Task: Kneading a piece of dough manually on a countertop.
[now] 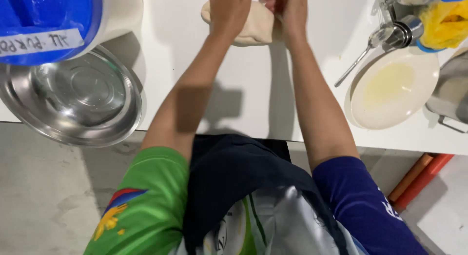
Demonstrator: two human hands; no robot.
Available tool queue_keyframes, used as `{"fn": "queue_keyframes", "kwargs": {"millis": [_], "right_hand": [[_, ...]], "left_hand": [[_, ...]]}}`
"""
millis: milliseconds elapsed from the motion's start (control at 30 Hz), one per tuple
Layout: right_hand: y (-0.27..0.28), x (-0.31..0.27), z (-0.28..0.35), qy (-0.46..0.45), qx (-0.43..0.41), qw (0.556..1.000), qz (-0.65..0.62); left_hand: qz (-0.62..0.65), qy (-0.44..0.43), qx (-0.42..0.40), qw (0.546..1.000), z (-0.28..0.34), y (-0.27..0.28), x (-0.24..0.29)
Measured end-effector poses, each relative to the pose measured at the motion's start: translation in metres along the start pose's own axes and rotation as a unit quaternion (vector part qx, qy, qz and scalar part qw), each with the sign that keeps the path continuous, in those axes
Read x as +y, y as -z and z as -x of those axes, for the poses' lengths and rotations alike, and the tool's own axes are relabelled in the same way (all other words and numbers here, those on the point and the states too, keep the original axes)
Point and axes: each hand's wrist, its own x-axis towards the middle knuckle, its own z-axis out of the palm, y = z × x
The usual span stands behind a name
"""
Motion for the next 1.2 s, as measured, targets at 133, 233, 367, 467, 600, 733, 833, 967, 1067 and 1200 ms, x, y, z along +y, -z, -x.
{"fn": "queue_keyframes", "kwargs": {"millis": [133, 233, 367, 467, 600, 733, 833, 967, 1067, 1200], "right_hand": [[0.041, 0.027, 0.055, 0.185, -0.099, 0.977, 0.022], [0.046, 0.041, 0.068, 0.318, -0.075, 0.925, 0.193], [0.070, 0.026, 0.068, 0.140, -0.094, 0.974, 0.152], [0.089, 0.006, 0.065, 0.096, -0.132, 0.985, 0.047], [0.092, 0.015, 0.062, -0.078, -0.164, 0.983, -0.003], [0.091, 0.033, 0.069, -0.112, -0.163, 0.978, 0.067], [0.087, 0.031, 0.081, -0.086, -0.168, 0.976, 0.106], [0.072, 0.033, 0.124, -0.076, -0.116, 0.956, 0.258], [0.059, 0.064, 0.174, 0.066, -0.053, 0.939, 0.334], [0.040, 0.115, 0.176, 0.276, 0.066, 0.836, 0.469]], "left_hand": [[-0.055, -0.283, 0.044, 0.957, 0.069, 0.063, 0.027], [-0.217, -0.340, 0.082, 0.911, 0.096, 0.072, 0.042], [-0.205, -0.095, -0.098, 0.969, 0.109, 0.075, 0.060], [0.017, 0.040, -0.211, 0.976, 0.138, 0.058, 0.080], [0.101, -0.021, -0.257, 0.961, 0.172, -0.026, 0.012], [0.030, -0.063, -0.165, 0.984, 0.150, 0.002, 0.020], [0.137, 0.079, -0.141, 0.977, 0.138, 0.016, 0.047], [0.194, 0.070, -0.148, 0.967, 0.145, 0.011, 0.063], [0.160, 0.027, -0.096, 0.982, 0.162, 0.020, 0.059], [0.054, -0.099, 0.027, 0.993, 0.173, 0.045, 0.054]]}}
